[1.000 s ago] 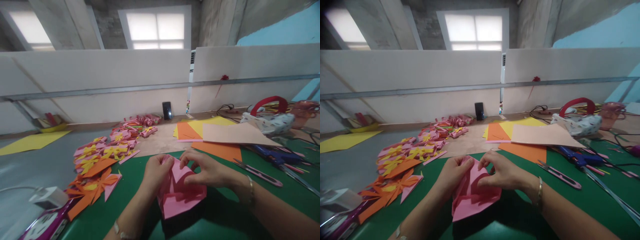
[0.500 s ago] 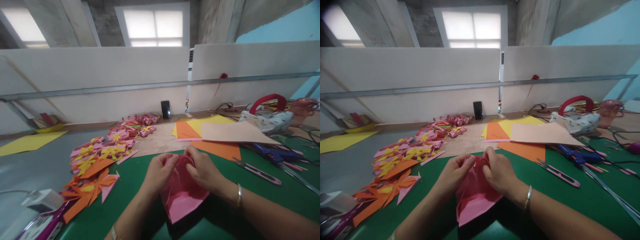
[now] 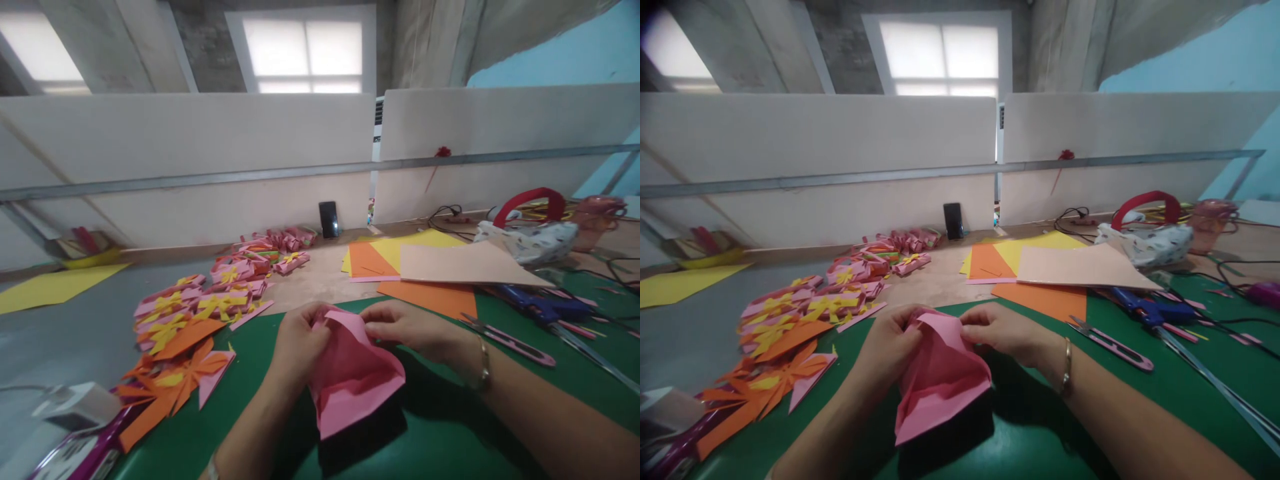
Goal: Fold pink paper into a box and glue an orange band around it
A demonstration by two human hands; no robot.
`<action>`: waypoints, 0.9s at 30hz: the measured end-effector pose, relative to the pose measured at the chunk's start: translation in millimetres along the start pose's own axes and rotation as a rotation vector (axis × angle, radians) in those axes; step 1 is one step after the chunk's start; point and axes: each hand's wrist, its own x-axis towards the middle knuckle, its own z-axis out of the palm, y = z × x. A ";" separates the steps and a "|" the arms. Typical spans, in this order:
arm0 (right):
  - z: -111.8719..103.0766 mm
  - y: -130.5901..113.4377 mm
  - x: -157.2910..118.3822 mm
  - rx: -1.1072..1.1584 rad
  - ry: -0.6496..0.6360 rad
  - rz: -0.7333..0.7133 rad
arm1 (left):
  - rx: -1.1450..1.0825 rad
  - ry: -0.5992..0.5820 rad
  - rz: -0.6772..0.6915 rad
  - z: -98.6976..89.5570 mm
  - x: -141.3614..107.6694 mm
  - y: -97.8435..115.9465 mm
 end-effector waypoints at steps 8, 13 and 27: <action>9.6 7.9 2.4 -0.300 0.148 -0.058 | -0.016 0.004 0.017 -3.0 3.1 3.4; 12.1 2.2 -0.1 -0.505 0.225 -0.110 | -0.061 -0.045 -0.043 -3.9 0.6 5.3; 15.3 -2.9 -1.5 -0.361 0.316 -0.204 | -0.174 0.006 -0.085 -1.8 -0.8 6.9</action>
